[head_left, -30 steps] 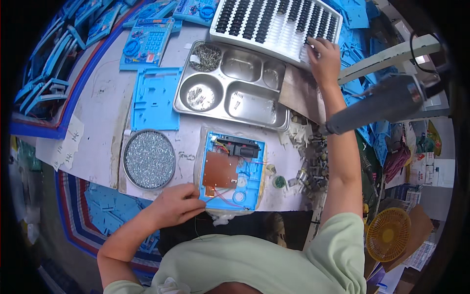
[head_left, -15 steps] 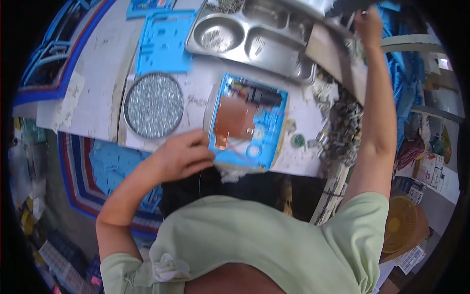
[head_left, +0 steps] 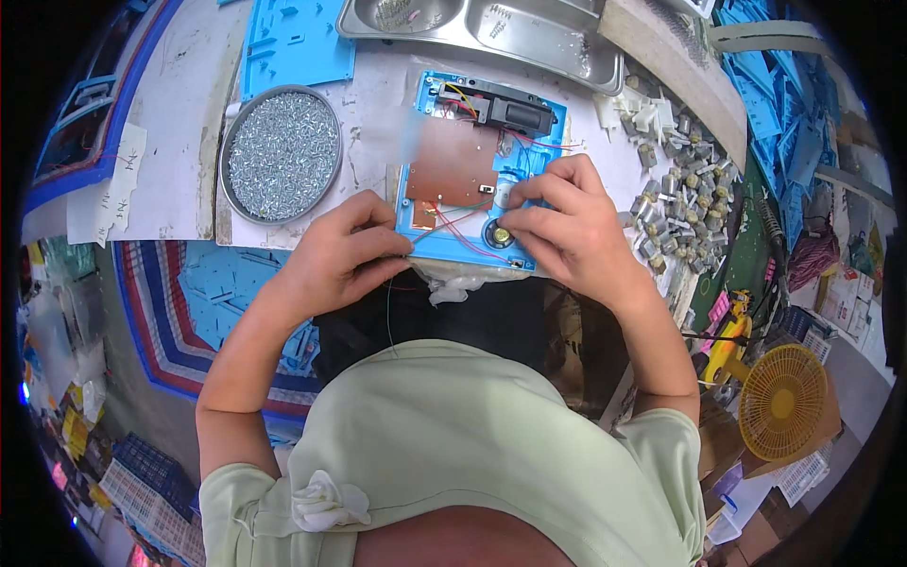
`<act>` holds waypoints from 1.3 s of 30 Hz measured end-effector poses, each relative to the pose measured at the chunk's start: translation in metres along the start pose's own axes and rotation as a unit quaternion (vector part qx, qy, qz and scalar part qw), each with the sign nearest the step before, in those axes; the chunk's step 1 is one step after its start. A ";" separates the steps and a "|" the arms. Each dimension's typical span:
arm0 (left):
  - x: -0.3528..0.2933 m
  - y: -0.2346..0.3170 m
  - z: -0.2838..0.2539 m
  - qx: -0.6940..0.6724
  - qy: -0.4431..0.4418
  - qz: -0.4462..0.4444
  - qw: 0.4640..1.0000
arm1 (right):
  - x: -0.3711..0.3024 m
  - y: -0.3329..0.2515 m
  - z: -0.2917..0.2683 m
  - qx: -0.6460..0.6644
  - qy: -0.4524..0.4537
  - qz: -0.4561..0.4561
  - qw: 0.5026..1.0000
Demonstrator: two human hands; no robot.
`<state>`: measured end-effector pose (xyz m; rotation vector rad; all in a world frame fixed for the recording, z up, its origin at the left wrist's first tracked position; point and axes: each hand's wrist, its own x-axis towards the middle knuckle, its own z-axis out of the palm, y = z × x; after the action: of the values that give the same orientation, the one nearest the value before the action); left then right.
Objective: Assemble internal components of a blue electronic device using a soldering iron and an electric screwdriver.
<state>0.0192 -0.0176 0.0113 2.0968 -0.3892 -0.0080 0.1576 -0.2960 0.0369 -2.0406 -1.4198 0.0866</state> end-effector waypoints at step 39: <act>0.179 0.035 -0.042 0.094 0.035 0.065 0.993 | -0.043 -0.018 -0.046 0.242 0.287 0.250 0.892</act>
<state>0.1864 -0.0496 0.0897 2.2457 -0.5010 0.1853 0.1431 -0.3501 0.0700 -1.7469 -0.4312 0.0405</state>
